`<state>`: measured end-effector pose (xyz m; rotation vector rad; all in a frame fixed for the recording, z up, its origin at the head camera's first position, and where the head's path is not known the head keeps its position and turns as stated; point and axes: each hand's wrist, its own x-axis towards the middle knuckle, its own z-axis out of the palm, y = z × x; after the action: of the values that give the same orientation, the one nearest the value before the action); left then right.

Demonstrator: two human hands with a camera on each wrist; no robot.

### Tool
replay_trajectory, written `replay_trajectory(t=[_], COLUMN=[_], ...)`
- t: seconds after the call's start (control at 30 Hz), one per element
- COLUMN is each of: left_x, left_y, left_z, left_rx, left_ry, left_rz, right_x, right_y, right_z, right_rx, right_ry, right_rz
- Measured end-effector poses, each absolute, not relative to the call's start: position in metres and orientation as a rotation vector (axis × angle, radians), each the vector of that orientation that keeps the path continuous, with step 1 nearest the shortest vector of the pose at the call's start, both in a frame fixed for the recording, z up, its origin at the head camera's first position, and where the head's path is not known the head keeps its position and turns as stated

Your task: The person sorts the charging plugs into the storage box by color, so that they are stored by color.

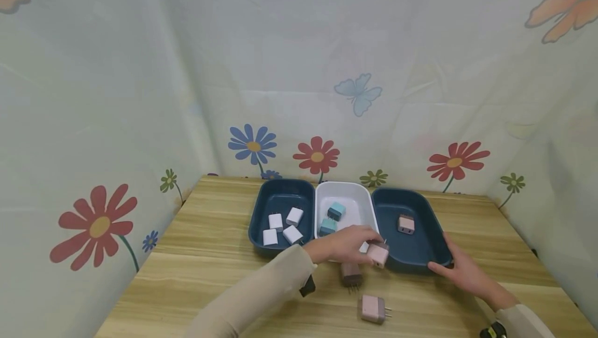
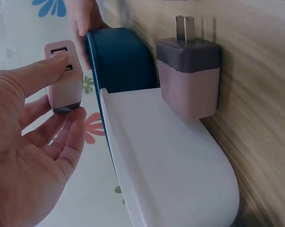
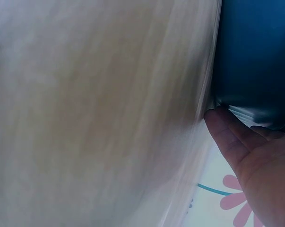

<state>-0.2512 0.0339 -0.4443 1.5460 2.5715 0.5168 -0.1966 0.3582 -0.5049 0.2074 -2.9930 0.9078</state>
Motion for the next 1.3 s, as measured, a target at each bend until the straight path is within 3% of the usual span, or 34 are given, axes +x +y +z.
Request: replay_trajectory(t=[1.3], left_x=[-0.295], left_y=[0.085], left_z=[-0.454], left_rx=[1.327], left_ry=[2.694], left_rz=[0.565], right_x=[-0.197], right_y=[0.353], right_z=[-0.496], right_rx=[0.172], right_ry=[-3.027], right_rz=[0.893])
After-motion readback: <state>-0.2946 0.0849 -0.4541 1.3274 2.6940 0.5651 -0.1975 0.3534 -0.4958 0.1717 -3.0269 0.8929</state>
